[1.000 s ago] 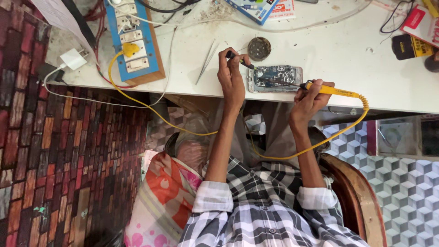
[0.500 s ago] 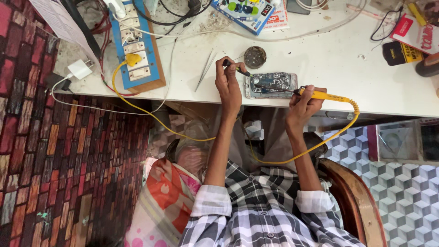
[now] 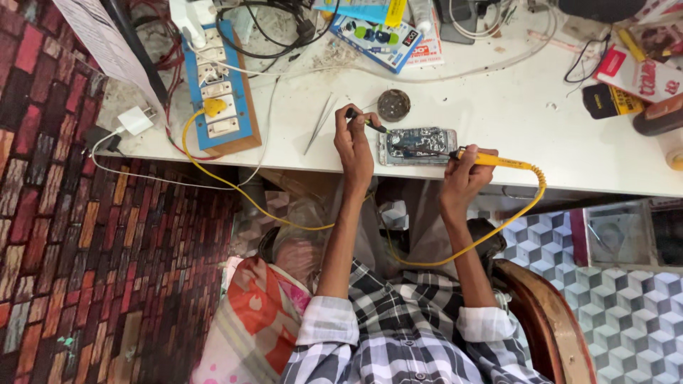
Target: The person solders a circuit board using a soldering iron and solder wire. They repeatedly apply heat to various points on the board while feeding solder to create connections.
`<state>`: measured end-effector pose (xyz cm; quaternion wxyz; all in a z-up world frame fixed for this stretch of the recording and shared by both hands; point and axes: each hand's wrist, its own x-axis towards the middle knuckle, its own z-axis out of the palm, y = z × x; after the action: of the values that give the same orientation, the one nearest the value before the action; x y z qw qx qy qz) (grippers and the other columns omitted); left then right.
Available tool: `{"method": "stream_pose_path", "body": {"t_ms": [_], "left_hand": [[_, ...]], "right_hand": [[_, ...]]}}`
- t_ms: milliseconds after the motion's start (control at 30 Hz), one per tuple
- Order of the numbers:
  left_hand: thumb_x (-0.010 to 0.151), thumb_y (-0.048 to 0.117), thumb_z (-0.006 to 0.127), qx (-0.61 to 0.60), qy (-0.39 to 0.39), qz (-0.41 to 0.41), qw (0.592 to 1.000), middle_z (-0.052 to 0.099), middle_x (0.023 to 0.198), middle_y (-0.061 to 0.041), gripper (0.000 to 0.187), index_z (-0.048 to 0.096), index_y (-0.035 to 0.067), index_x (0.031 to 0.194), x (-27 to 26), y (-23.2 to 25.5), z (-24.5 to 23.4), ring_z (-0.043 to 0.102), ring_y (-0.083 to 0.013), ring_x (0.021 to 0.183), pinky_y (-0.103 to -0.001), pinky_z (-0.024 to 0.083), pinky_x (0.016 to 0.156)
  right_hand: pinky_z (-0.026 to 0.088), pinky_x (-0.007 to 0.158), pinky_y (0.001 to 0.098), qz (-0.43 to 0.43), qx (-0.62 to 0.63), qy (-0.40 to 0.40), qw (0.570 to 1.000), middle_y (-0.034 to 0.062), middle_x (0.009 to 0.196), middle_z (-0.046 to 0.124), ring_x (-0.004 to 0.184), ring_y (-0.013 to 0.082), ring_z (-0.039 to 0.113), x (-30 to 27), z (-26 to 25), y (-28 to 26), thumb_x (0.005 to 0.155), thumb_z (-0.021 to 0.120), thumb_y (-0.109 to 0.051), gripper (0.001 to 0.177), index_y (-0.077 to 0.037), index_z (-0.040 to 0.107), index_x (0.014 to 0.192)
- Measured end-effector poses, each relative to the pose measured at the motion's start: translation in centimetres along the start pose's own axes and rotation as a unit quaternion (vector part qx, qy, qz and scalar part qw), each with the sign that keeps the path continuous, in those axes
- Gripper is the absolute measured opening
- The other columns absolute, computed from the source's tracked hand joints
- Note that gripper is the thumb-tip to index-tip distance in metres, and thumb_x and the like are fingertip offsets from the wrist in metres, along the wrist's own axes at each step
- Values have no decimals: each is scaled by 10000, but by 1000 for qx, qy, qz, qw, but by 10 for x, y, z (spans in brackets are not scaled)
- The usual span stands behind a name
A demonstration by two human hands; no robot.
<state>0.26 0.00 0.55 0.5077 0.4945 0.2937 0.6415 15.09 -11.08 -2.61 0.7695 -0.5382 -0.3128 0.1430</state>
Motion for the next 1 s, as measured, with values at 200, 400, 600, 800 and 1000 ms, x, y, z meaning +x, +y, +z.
{"method": "stream_pose_path", "body": {"t_ms": [200,400,600,800,1000], "left_hand": [[1125,194,466,1,2,-1,1000,644,873,-61,174,487,25,1155,0,1,1,542,-115,828,-271,426,812],[1118,143,470,4,7,-4,1000,641,880,-66,129,498,18,1136,-2,-5,-2,549,-117,826,-273,432,792],[1103,141,474,10,14,-1,1000,653,877,-47,124,497,21,1121,-2,0,1,461,-87,737,-254,377,695],[1092,160,446,90,22,-11,996,691,836,-31,154,513,22,1101,-1,12,3,426,-70,645,-251,337,593],[1094,138,476,42,22,4,999,694,847,-45,127,509,17,1111,-1,13,5,510,-81,721,-259,398,681]], "right_hand": [[366,436,240,69,69,49,994,50,668,504,489,94,477,4,-7,-3,1150,532,-264,249,-54,474,1029],[392,454,220,124,127,35,983,194,826,689,528,135,576,6,-19,-23,1132,543,-296,278,-19,542,1145],[429,452,239,81,95,-55,991,201,890,723,515,144,578,-4,-28,-57,1078,567,-247,239,-25,519,1150],[475,608,251,20,-21,-37,999,118,795,677,654,119,600,-12,-38,-50,1094,570,-216,212,-4,573,1115],[491,705,256,-20,-30,-2,999,63,821,610,745,111,578,-9,-43,-30,1116,578,-208,214,6,585,1111]]}}
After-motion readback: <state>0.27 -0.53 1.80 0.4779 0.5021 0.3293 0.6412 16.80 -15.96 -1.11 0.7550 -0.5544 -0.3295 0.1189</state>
